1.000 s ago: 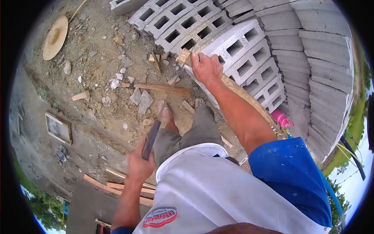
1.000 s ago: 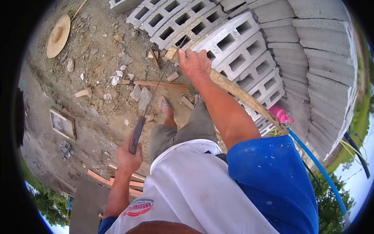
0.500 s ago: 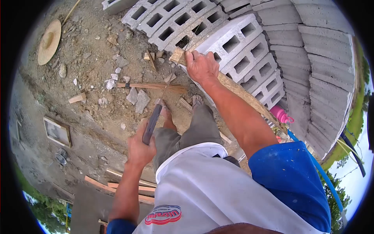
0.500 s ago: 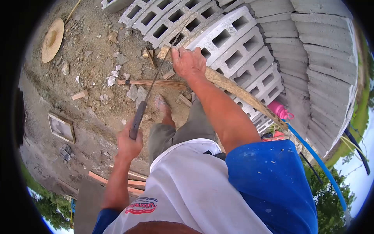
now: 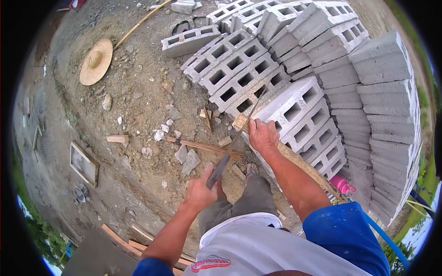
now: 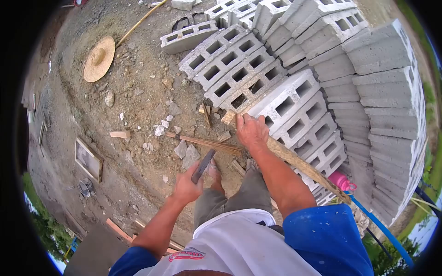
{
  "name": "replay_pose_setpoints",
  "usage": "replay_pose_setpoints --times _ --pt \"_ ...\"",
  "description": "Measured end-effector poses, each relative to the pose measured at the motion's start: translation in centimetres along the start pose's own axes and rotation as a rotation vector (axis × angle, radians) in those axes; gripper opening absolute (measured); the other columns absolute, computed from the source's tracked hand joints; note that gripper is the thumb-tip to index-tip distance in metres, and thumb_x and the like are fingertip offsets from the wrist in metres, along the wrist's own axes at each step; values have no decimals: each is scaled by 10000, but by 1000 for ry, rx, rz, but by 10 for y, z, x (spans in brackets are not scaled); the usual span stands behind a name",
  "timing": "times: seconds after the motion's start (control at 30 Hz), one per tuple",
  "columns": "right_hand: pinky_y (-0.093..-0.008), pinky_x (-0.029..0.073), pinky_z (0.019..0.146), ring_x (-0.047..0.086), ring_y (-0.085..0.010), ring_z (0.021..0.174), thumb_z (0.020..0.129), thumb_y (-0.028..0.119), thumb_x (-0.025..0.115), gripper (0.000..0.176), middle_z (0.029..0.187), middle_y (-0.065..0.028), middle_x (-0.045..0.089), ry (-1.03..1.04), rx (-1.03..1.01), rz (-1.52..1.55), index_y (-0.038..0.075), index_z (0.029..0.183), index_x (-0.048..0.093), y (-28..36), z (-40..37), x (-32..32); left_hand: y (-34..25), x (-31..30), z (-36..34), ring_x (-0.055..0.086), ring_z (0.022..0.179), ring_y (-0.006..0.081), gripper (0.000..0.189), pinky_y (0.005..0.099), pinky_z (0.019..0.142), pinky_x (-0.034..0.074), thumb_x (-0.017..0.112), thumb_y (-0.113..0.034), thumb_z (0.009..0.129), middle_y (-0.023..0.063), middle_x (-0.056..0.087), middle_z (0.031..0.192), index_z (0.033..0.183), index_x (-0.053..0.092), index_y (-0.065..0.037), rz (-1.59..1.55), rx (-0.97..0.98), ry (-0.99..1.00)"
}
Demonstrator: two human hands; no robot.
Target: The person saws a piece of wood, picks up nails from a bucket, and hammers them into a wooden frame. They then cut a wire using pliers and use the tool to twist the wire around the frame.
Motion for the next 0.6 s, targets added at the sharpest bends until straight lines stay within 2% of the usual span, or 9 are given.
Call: replay_pose_setpoints --times 0.03,0.17,0.2,0.3,0.33,0.4,0.5,0.53,0.6 --pt "-469 463 875 531 -376 1015 980 448 337 494 1050 -118 692 -13 -13 -2 88 978 676 -2 4 1 -29 14 65 635 814 449 496 497 723 522 590 -134 792 287 643 848 1276 542 -36 -102 100 -27" --pt "-468 464 875 533 -371 1019 981 451 336 489 1058 -104 691 3 6 -14 100 992 677 5 -7 -1 -45 2 40 622 843 470 520 503 748 516 577 -99 776 301 637 864 1291 528 -50 -96 -10 56" --pt "-471 463 879 534 -369 1028 980 453 344 480 1051 -95 694 -11 52 -25 106 999 675 1 -4 1 -17 -6 -7 621 842 476 522 508 758 517 584 -105 770 302 637 877 1288 532 -74 -51 -3 -20" --pt "-501 458 874 546 -382 1010 990 453 324 494 1078 -141 677 -2 -16 -11 102 1050 667 5 -7 -1 18 -47 -145 640 782 451 508 519 726 525 596 -110 765 251 655 830 1267 519 -114 -30 -160 45" --pt "-503 460 868 542 -381 1019 993 449 324 496 1080 -147 675 -7 -34 -1 96 1038 669 6 -7 -2 19 -48 -141 640 777 450 505 519 725 525 598 -106 764 249 654 822 1263 521 -114 -18 -137 36" --pt "-485 470 861 543 -368 1019 981 459 343 483 1048 -140 685 -27 -25 -3 105 1021 670 6 2 0 25 -34 -129 641 768 449 498 520 721 525 602 -98 764 245 653 807 1256 525 -113 -9 -96 33" --pt "-478 476 857 549 -365 1004 974 460 355 475 1031 -133 689 -33 20 -26 110 999 676 0 -2 2 -11 21 50 624 848 459 503 501 754 525 582 -142 800 282 646 874 1298 524 -108 -69 30 0" --pt "-477 476 860 551 -367 1003 974 460 354 477 1034 -135 688 -20 16 -32 111 999 678 1 -5 4 -48 26 92 621 887 464 504 490 791 521 585 -138 805 288 649 899 1302 525 -77 -109 128 -38" --pt "-472 476 868 550 -369 1015 975 462 347 479 1052 -125 686 22 19 -59 116 1025 674 5 -8 1 -54 18 82 620 898 467 516 494 802 518 583 -128 795 296 646 918 1301 519 -53 -81 96 -33"
Point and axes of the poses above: each hand's wrist, its own z-axis towards the middle knuckle, its own x-axis out of the palm, y = z × x, the point moved 8 cm from there along z, towards the middle knuckle
